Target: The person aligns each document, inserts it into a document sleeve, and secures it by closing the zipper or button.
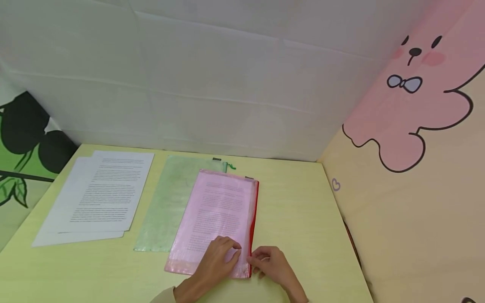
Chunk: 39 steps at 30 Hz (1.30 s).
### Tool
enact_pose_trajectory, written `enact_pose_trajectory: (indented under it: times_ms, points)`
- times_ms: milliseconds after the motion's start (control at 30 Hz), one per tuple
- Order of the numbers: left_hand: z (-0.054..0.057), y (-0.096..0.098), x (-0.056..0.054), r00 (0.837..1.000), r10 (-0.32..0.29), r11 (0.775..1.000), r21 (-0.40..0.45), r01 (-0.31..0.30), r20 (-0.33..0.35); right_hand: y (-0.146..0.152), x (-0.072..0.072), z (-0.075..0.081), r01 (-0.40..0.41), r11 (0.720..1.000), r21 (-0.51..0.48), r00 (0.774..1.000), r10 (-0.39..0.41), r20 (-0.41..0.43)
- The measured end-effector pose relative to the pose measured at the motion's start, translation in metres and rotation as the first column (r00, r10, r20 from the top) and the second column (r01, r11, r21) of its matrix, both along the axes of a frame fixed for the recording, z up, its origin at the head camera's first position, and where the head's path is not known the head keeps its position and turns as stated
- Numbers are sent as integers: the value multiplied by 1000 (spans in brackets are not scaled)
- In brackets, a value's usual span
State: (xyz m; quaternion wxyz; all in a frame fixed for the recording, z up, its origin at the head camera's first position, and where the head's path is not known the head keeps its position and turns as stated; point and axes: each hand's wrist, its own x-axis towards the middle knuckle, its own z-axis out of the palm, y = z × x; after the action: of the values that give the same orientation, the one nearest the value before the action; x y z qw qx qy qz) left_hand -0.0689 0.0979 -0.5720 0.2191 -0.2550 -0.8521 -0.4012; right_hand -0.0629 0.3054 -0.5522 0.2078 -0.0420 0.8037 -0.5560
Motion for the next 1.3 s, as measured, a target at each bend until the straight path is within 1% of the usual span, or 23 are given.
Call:
enact_pose_trajectory:
  times_ms: [67,200,300,433,533,700,867,1000,1067,1200,1300]
  points:
    - [2,-1,2,1000,-9,1000,2,10,-26,0,-1,2,10,1000,-15,1000,-10,10]
    - [6,-4,8,998,-57,998,-2,57,-13,-1,-3,7,41,998,-37,999,-41,10]
    - [9,-6,12,996,-86,996,-11,85,-15,-2,-3,11,60,997,-49,998,-61,-24]
    - [10,-10,17,994,-102,994,-28,101,-38,-6,-6,17,83,993,-80,995,-87,-53]
    - [11,-12,18,992,-111,994,-30,109,-58,-9,-7,21,102,990,-96,993,-107,-49]
    - [12,-11,19,987,-124,992,-7,124,-101,-12,-10,27,132,986,-97,990,-137,-38]
    - [13,-7,19,982,-112,993,15,116,-152,-16,-10,30,157,982,-109,986,-162,-37]
    - [15,-2,18,975,-81,996,18,86,-205,-20,-10,31,156,979,-134,986,-162,-37]
    - [16,-1,18,973,-67,997,20,73,-220,-21,-9,31,149,978,-146,986,-157,-46]
    - [16,1,17,972,-43,998,32,52,-230,-22,-8,32,145,977,-156,985,-157,-69]
    - [16,2,16,974,-34,998,45,46,-223,-21,-8,32,163,977,-138,982,-174,-74]
